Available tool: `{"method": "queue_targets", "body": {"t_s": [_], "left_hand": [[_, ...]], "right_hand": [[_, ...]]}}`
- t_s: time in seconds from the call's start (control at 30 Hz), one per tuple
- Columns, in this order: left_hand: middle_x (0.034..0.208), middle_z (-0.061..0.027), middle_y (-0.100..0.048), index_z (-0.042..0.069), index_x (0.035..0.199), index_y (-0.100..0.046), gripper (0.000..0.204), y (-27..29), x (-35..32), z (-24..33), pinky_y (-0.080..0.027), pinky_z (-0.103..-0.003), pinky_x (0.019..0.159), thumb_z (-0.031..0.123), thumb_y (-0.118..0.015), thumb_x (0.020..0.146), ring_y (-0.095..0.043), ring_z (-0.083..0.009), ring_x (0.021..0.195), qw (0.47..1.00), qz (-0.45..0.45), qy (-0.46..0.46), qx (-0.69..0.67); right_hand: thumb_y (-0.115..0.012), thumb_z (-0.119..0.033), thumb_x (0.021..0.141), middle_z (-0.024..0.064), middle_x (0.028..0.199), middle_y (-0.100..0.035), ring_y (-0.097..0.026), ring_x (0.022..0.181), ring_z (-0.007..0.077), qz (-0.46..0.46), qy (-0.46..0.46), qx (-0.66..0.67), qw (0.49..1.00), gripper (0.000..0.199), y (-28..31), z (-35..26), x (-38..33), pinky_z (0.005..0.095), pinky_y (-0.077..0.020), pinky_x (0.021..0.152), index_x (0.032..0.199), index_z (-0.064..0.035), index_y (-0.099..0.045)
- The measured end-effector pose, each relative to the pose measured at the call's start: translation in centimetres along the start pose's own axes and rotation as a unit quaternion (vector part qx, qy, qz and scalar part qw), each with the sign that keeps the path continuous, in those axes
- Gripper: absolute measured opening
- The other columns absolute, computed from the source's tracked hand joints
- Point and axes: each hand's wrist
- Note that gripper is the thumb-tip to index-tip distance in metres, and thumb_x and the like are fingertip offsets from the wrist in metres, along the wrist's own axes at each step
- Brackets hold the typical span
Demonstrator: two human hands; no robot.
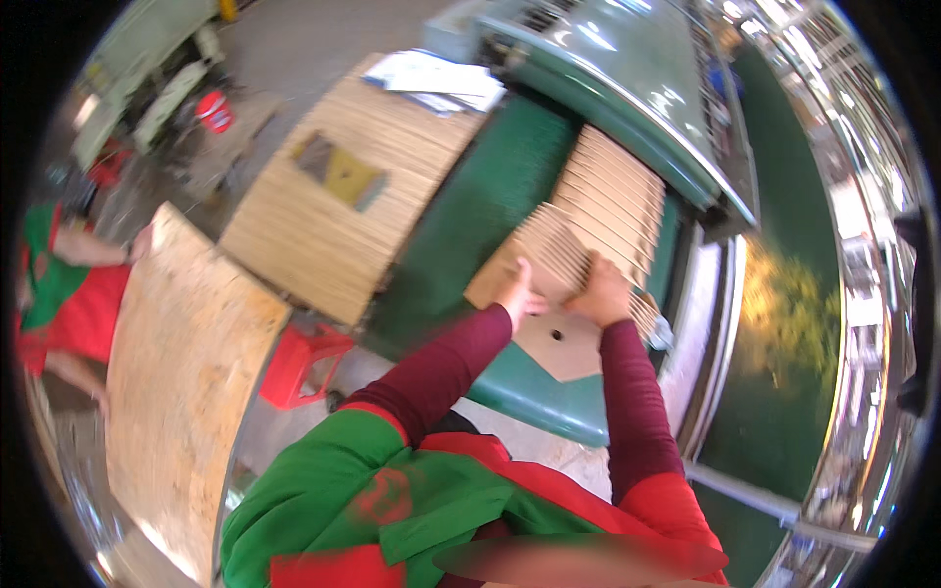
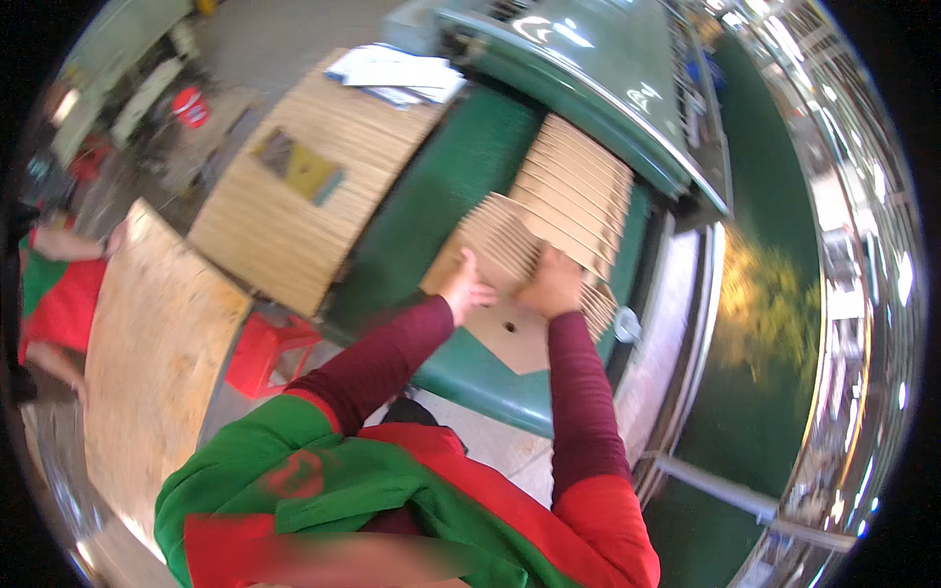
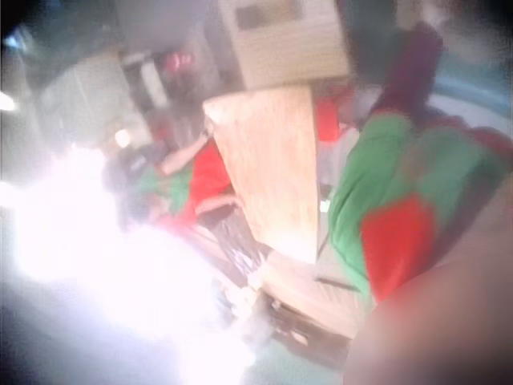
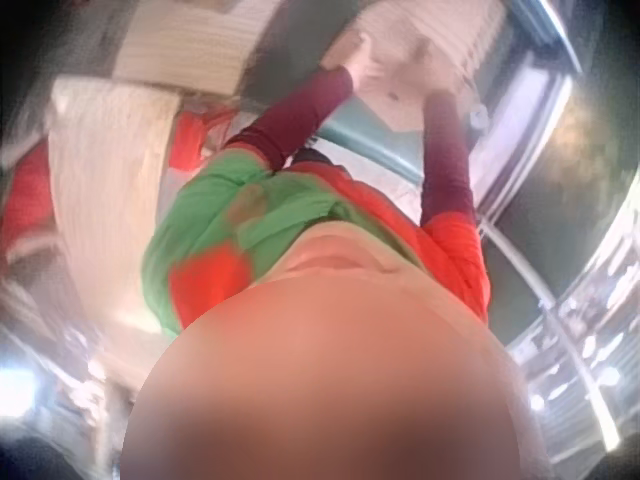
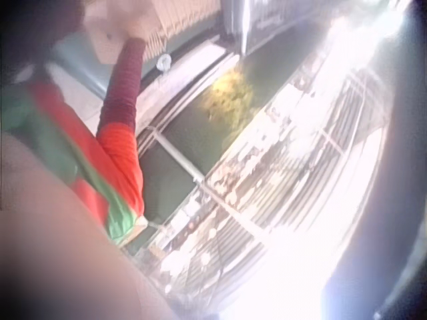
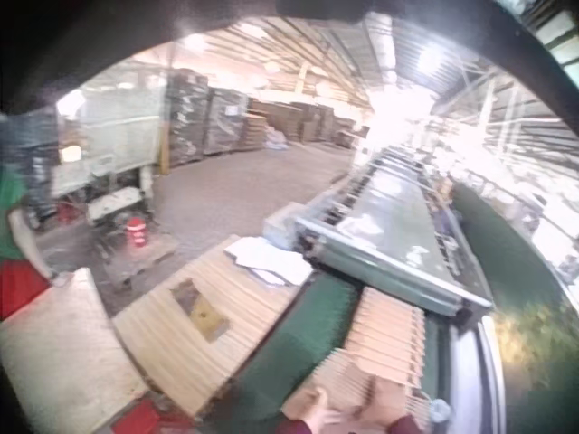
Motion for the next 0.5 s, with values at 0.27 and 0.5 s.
{"method": "queue_targets", "body": {"t_s": [0.27, 0.5], "left_hand": [[0.117, -0.0143, -0.061, 0.009, 0.127, -0.051, 0.062, 27.3, -11.5, -1.9, -0.048, -0.046, 0.061, 0.053, -0.054, 0.084, -0.066, -0.0301, 0.088, 0.973, 0.106, -0.017, 0.207], [0.092, -0.0090, -0.067, 0.009, 0.107, -0.060, 0.032, 52.7, -37.6, -3.1, -0.048, -0.043, 0.063, 0.035, -0.054, 0.089, -0.065, -0.0234, 0.081, 0.938, 0.308, -0.132, -0.086]], "right_hand": [[-0.075, -0.033, 0.063, 0.0214, 0.084, -0.068, -0.066, 0.080, 0.0359, -0.036, -0.124, 0.139, 0.982, 0.049, 0.5, -2.9, -4.6, 0.0449, -0.0515, 0.071, 0.096, 0.0012, -0.063], [-0.081, -0.021, 0.044, 0.0233, 0.092, -0.065, -0.063, 0.090, 0.0398, -0.002, 0.023, 0.078, 0.997, 0.070, 7.6, -21.8, -8.4, 0.0438, -0.0491, 0.079, 0.107, 0.0006, -0.059]]}}
Point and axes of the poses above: each hand's wrist, its own x-axis towards the middle knuckle, its own y-axis out of the back of the hand, z = x × y
